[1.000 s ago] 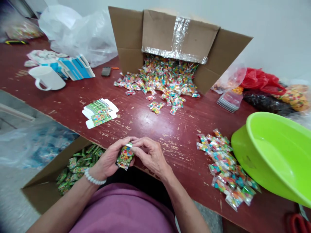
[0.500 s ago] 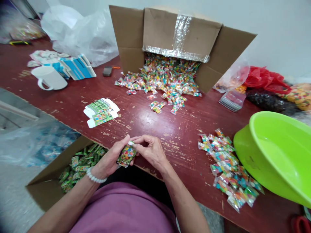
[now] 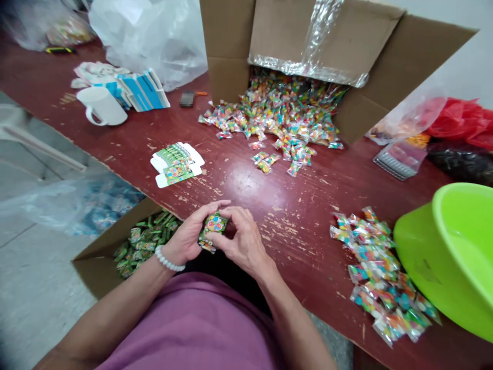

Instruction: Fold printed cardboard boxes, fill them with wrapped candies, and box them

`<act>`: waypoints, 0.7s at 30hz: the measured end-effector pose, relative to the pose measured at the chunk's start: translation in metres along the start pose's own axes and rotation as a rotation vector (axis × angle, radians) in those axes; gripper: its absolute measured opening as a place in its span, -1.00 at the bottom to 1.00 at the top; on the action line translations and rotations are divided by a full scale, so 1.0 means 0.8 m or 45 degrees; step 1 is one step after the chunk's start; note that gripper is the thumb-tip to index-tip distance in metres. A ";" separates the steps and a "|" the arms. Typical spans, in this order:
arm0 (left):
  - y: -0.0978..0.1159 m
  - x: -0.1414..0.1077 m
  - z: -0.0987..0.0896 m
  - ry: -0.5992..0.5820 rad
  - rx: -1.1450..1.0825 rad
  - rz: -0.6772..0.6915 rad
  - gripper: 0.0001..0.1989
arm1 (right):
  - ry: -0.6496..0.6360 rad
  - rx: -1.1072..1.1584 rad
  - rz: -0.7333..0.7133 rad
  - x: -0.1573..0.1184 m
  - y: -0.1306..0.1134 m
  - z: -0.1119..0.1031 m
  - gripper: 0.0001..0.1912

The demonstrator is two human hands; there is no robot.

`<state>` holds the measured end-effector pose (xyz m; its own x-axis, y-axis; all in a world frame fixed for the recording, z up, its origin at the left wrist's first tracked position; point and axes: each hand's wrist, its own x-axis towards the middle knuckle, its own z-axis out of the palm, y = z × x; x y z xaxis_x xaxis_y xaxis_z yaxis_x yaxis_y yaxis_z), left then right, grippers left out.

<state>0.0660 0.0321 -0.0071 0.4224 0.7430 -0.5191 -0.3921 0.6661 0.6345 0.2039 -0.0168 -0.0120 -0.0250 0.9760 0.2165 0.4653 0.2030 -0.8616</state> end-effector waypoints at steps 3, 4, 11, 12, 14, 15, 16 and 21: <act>-0.003 0.005 0.001 0.074 -0.103 -0.043 -0.80 | -0.112 -0.177 -0.054 -0.007 0.003 0.007 -0.20; -0.004 0.006 0.001 0.067 -0.105 -0.065 -0.80 | -0.162 -0.215 -0.072 -0.010 0.005 0.007 -0.10; -0.015 0.003 -0.009 -0.092 -0.114 0.018 -0.62 | -0.039 -0.570 -0.201 -0.011 0.015 0.011 -0.27; -0.013 -0.001 -0.011 -0.142 -0.094 0.000 -0.61 | -0.034 -0.555 -0.217 -0.009 0.013 0.013 -0.29; -0.006 -0.013 -0.017 -0.227 0.000 0.006 -0.62 | -0.064 -0.452 -0.229 -0.005 0.007 0.017 -0.31; -0.001 -0.020 -0.021 -0.244 0.058 0.033 -0.61 | -0.101 -0.383 -0.220 -0.003 0.003 0.019 -0.31; 0.006 -0.027 -0.025 -0.234 0.111 0.063 -0.58 | -0.149 -0.313 -0.207 0.000 -0.001 0.022 -0.30; 0.055 -0.064 -0.078 0.036 0.436 0.244 -0.51 | -0.256 -0.039 -0.081 0.005 0.004 0.034 0.04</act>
<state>-0.0241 0.0275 0.0117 0.3433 0.8567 -0.3851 -0.1643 0.4584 0.8734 0.1811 -0.0104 -0.0262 -0.2294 0.9581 0.1713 0.4837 0.2650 -0.8342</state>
